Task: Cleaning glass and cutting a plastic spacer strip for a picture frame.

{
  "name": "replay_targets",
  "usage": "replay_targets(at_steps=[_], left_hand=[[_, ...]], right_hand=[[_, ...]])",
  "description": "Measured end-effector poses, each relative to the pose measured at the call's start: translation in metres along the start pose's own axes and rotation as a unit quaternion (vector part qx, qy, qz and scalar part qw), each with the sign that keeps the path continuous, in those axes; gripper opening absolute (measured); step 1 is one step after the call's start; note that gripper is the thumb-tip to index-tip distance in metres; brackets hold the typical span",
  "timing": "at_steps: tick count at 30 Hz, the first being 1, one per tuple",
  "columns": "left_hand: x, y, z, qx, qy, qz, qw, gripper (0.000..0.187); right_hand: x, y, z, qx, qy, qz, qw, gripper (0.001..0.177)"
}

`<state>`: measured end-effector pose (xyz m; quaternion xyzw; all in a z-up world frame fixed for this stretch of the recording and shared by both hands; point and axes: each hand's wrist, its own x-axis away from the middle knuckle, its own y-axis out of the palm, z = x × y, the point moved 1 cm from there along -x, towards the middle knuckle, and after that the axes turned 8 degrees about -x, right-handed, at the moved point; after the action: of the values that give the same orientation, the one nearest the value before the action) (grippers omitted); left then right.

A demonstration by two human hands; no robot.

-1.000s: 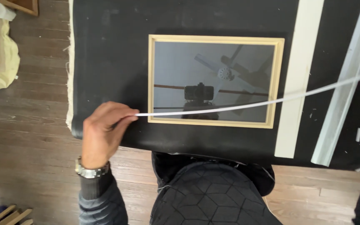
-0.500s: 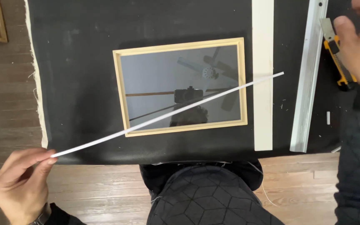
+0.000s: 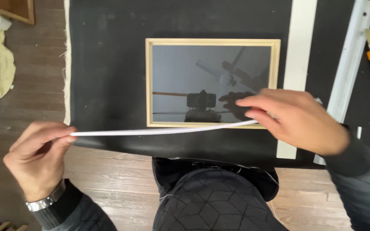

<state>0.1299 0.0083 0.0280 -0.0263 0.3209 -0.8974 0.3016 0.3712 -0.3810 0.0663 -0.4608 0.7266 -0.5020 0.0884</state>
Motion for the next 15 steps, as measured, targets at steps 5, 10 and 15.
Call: replay_targets(at_steps=[5, 10, 15], left_hand=[[0.002, 0.015, 0.003, 0.023, 0.052, -0.044, 0.997, 0.012], [-0.006, 0.029, 0.009, 0.056, 0.075, -0.069, 0.993, 0.017], [-0.01, 0.041, 0.024, 0.087, 0.11, -0.121, 0.983, 0.016]], right_hand=[[0.021, 0.006, -0.002, -0.102, -0.032, -0.044, 0.993, 0.066], [0.02, 0.015, -0.034, -0.056, 0.052, -0.13, 0.989, 0.061], [0.026, 0.042, -0.038, -0.158, -0.176, 0.068, 0.969, 0.064]])
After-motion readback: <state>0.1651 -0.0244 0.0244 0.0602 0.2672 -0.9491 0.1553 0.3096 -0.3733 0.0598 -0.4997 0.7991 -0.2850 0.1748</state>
